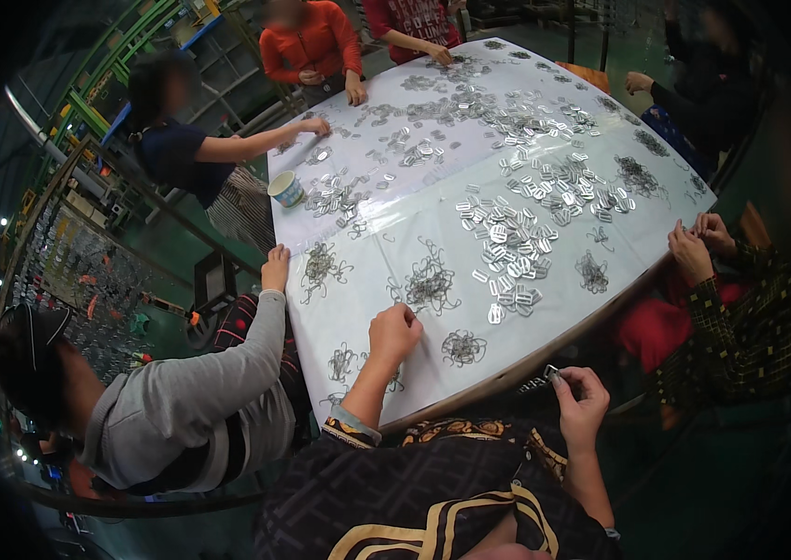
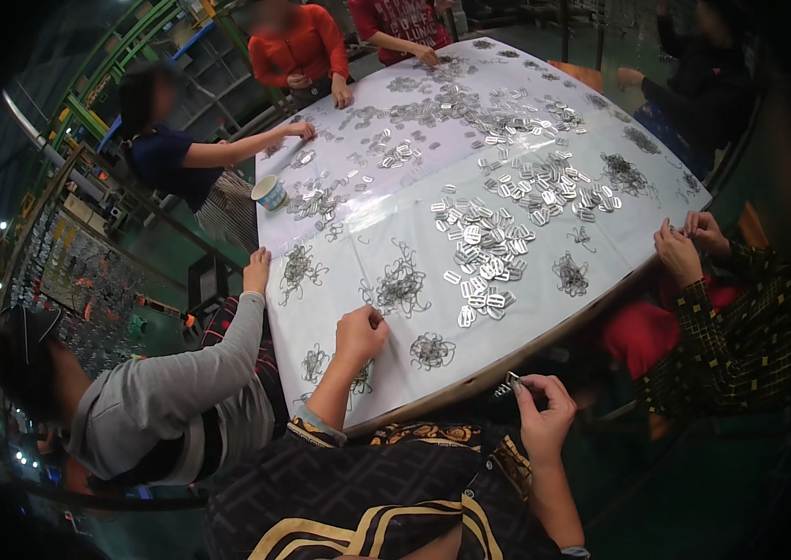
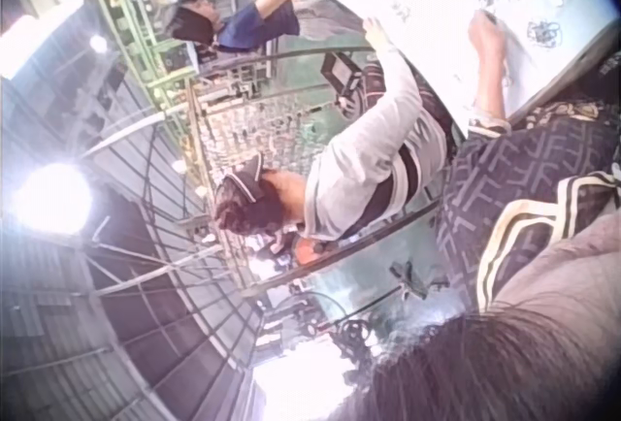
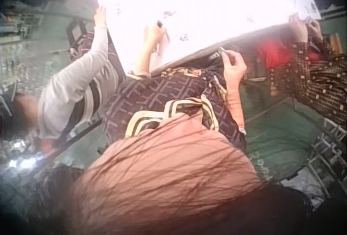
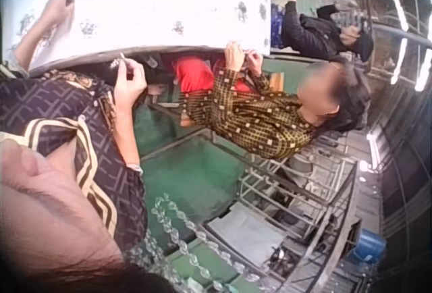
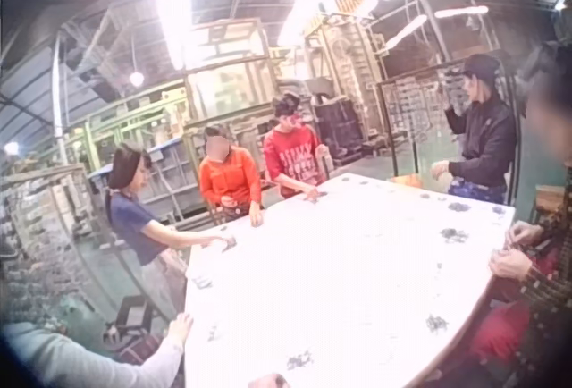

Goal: The person sits at a table with several others and repeatedly picks up small metal pieces and wire loops, then links them together by hand. The assembled chains are hung on a nearby metal rack.

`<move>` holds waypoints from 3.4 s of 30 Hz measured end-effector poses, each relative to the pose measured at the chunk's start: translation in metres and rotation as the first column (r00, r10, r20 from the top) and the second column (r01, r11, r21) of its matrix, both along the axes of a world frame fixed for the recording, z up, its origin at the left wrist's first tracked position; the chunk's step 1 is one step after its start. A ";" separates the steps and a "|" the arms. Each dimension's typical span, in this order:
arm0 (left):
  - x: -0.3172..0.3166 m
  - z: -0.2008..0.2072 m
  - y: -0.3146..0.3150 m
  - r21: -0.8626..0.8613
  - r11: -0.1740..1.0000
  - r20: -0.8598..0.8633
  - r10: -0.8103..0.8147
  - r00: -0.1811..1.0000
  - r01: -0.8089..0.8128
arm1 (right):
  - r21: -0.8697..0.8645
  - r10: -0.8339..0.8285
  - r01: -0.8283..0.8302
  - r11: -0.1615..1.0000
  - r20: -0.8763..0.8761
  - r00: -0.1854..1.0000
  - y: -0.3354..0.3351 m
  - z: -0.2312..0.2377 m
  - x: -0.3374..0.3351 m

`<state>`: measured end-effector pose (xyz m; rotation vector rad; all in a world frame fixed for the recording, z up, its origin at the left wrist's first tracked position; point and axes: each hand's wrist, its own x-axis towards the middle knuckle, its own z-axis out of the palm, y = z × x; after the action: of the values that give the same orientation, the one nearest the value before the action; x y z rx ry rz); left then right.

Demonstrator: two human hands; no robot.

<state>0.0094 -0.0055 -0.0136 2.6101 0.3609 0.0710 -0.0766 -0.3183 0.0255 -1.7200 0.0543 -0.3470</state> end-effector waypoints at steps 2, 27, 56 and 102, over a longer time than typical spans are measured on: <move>0.001 -0.001 0.006 -0.089 0.995 0.056 0.038 0.998 -0.033 | 0.004 0.003 -0.003 1.000 0.000 1.000 0.001 0.001 0.001; 0.005 -0.002 0.026 -0.306 0.952 0.273 0.060 0.960 0.027 | -0.030 0.018 -0.018 0.999 0.028 0.999 0.006 0.004 0.003; 0.019 0.004 0.056 -0.660 0.743 0.042 -0.104 0.994 0.106 | -0.028 0.012 -0.012 1.000 0.008 1.000 0.004 -0.001 0.000; -0.037 0.059 -0.111 -0.656 0.283 0.457 -0.588 0.667 0.699 | -0.106 0.052 -0.050 0.993 0.016 0.999 0.012 0.009 -0.005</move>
<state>-0.0279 -0.1163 0.0450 1.6096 -0.6489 -0.1786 -0.0813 -0.3061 0.0342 -1.8187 -0.0221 -0.3333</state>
